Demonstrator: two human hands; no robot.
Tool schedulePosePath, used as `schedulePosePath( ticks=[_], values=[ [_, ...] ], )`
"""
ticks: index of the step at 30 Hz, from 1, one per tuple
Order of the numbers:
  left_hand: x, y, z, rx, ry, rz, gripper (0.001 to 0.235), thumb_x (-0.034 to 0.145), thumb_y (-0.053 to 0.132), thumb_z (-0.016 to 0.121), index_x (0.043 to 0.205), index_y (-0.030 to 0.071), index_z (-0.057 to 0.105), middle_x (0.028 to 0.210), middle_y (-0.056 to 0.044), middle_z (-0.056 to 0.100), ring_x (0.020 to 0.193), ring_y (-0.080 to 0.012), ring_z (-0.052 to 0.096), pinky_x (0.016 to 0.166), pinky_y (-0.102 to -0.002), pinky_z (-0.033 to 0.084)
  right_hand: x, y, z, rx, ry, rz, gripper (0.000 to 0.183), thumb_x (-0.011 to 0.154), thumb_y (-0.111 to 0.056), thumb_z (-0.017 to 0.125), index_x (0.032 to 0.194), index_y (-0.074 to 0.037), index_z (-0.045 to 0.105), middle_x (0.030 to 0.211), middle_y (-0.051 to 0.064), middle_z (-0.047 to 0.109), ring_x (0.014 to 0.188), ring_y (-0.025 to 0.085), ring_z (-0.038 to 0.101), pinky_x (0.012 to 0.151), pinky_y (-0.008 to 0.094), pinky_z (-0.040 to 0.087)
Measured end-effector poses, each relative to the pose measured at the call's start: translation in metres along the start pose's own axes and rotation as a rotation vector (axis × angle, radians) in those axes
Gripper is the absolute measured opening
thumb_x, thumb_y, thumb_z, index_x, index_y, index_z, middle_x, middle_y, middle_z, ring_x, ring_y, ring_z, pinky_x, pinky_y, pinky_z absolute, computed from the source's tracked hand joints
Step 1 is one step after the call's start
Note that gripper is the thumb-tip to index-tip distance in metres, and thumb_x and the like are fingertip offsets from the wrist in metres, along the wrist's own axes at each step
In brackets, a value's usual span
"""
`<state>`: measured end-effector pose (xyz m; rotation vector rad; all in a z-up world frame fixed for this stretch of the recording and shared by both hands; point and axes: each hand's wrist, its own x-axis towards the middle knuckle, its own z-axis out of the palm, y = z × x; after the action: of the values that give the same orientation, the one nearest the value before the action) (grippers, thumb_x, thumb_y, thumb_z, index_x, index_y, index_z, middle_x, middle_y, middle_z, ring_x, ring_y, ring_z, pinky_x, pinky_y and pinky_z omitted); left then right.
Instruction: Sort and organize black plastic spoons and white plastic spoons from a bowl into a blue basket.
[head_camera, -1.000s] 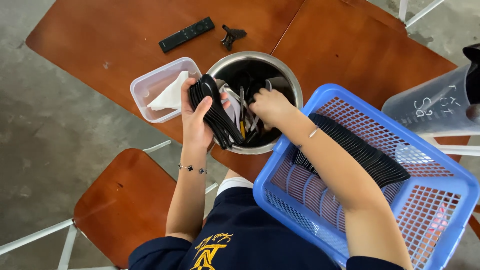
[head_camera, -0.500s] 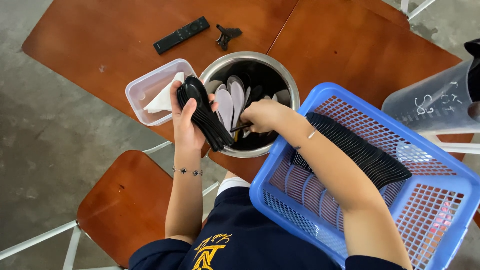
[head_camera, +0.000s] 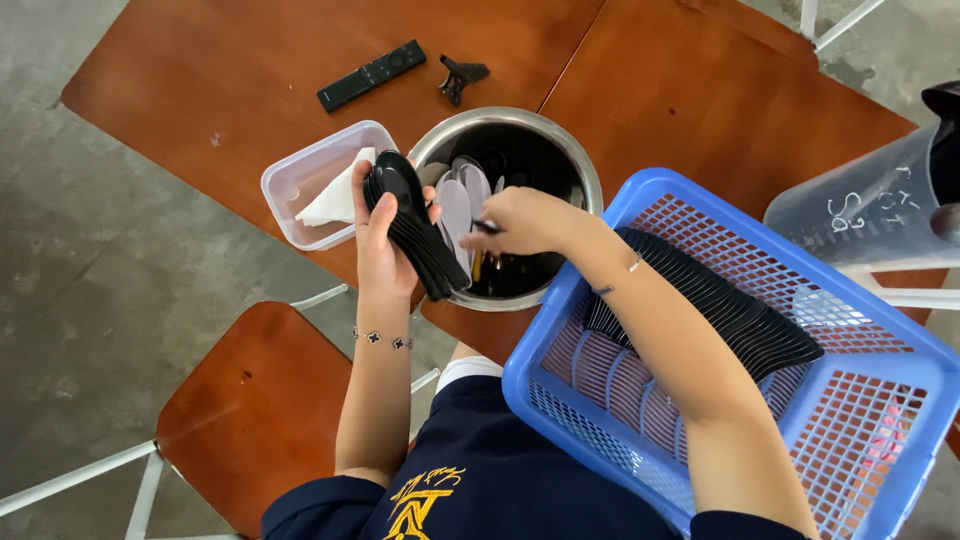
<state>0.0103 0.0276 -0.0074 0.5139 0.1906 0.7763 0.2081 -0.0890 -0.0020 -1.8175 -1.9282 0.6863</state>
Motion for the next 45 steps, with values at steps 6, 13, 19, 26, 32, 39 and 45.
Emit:
schedulePosePath(
  ticks=[6,13,19,26,32,39,45],
  values=[
    [-0.002,0.001,0.003,0.073,-0.005,0.018,0.058,0.101,0.011,0.069,0.149,0.024,0.039,0.135,-0.012,0.058,0.107,-0.0275,0.067,0.089,-0.042,0.063,-0.006,-0.034,-0.038,0.127,0.274,-0.124,0.051,0.079,-0.048,0.085,0.063,-0.005,0.063,0.063,0.009,0.062,0.059,0.026,0.061,0.057,0.04,0.046],
    [-0.002,0.001,0.004,0.081,0.017,0.003,0.059,0.099,0.011,0.069,0.148,0.024,0.039,0.131,-0.01,0.059,0.108,-0.0269,0.068,0.09,-0.043,0.063,-0.015,-0.044,-0.047,0.294,0.542,-0.147,0.038,0.072,-0.034,0.093,0.083,-0.005,0.071,0.082,0.004,0.07,0.069,0.017,0.063,0.064,0.031,0.049],
    [-0.003,0.002,0.015,0.13,0.021,-0.008,0.056,0.098,0.007,0.07,0.144,0.021,0.041,0.129,-0.009,0.061,0.106,-0.0273,0.07,0.09,-0.045,0.063,-0.013,-0.007,-0.033,0.475,0.951,0.009,0.013,0.092,-0.014,0.088,0.092,-0.003,0.08,0.09,0.007,0.075,0.077,0.013,0.066,0.069,0.027,0.051],
    [-0.001,0.001,0.021,0.151,0.028,0.005,0.049,0.1,0.003,0.069,0.14,0.018,0.045,0.122,-0.01,0.061,0.106,-0.0283,0.071,0.092,-0.047,0.063,-0.015,-0.014,-0.043,0.775,0.939,0.049,0.011,0.095,-0.009,0.081,0.101,0.0,0.078,0.101,0.009,0.074,0.076,0.013,0.07,0.072,0.025,0.055],
    [-0.001,0.001,0.015,0.12,0.054,0.027,0.048,0.101,0.004,0.067,0.141,0.019,0.044,0.123,-0.01,0.061,0.106,-0.0283,0.07,0.092,-0.047,0.064,-0.014,-0.026,-0.04,0.28,0.858,-0.149,0.014,0.093,-0.002,0.081,0.107,-0.004,0.08,0.1,0.011,0.074,0.089,0.019,0.069,0.083,0.03,0.055],
    [-0.004,0.004,0.006,-0.062,0.029,0.029,0.055,0.102,0.011,0.067,0.148,0.023,0.04,0.13,-0.013,0.06,0.106,-0.0272,0.068,0.088,-0.041,0.063,-0.003,-0.01,-0.031,0.111,0.683,0.493,0.019,0.1,-0.023,0.066,0.108,-0.011,0.079,0.098,0.014,0.075,0.093,0.031,0.074,0.082,0.037,0.057],
    [-0.003,0.0,0.006,-0.041,0.035,-0.014,0.055,0.101,0.011,0.069,0.146,0.022,0.041,0.129,-0.011,0.058,0.105,-0.0279,0.068,0.087,-0.042,0.064,0.007,0.077,0.028,-0.285,0.256,0.432,0.047,0.085,-0.003,0.056,0.132,0.003,0.058,0.114,0.03,0.068,0.108,0.043,0.067,0.097,0.048,0.05]
  ],
)
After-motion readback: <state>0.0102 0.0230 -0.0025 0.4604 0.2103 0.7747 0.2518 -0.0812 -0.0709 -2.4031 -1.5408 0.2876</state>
